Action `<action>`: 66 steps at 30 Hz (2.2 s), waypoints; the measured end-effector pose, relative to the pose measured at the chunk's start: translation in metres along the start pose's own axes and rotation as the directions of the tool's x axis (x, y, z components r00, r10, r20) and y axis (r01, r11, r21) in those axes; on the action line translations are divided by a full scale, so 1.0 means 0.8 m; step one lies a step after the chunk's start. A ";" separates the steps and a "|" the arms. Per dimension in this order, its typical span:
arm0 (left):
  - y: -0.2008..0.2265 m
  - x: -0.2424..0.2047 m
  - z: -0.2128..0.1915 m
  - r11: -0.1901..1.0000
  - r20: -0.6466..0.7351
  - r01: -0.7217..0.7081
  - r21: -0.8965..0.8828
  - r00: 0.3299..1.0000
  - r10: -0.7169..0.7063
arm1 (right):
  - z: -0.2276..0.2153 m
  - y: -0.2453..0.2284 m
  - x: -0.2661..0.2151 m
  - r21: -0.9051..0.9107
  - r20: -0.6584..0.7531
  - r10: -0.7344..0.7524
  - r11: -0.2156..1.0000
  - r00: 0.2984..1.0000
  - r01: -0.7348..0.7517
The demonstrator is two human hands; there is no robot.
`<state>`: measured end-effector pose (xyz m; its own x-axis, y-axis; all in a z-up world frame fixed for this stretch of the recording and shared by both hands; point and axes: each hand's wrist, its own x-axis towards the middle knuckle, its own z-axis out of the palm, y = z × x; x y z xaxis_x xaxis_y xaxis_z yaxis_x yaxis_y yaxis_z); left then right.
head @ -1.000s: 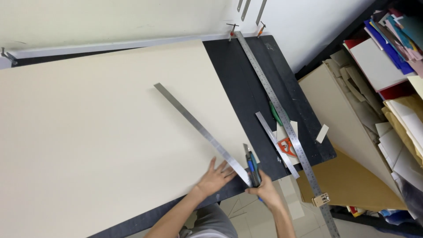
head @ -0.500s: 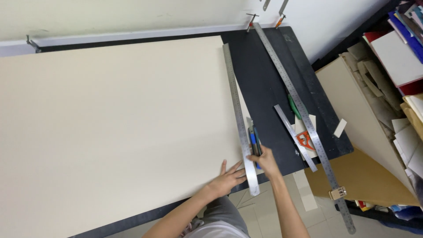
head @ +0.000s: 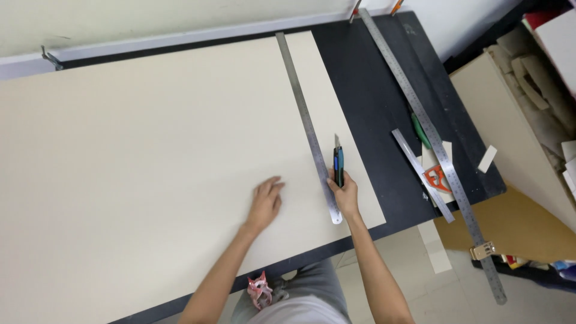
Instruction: Measuring and cutting a large white board using a metal ruler and a utility knife on a workbench.
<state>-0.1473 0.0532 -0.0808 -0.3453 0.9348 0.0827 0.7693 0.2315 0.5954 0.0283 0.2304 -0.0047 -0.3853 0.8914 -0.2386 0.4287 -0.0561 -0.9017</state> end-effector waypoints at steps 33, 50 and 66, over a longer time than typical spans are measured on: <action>-0.044 0.357 -0.059 0.975 0.386 -0.033 0.220 0.921 -0.056 | 0.019 -0.065 0.097 -0.720 0.219 -0.108 0.653 0.970 0.235; -0.037 0.358 -0.063 0.982 0.391 0.008 0.186 0.917 -0.081 | 0.025 -0.109 0.104 -0.833 0.272 0.134 0.529 0.953 0.163; -0.026 0.383 -0.065 0.977 0.382 0.092 0.190 0.910 -0.160 | 0.010 -0.159 0.117 -0.821 0.309 0.278 0.560 0.910 0.108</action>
<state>-0.2968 0.3211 -0.0264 -0.2320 0.9169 -0.3248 0.8225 0.3632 0.4377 -0.0689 0.3172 0.0849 -0.4839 0.6561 -0.5790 0.8697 0.4342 -0.2348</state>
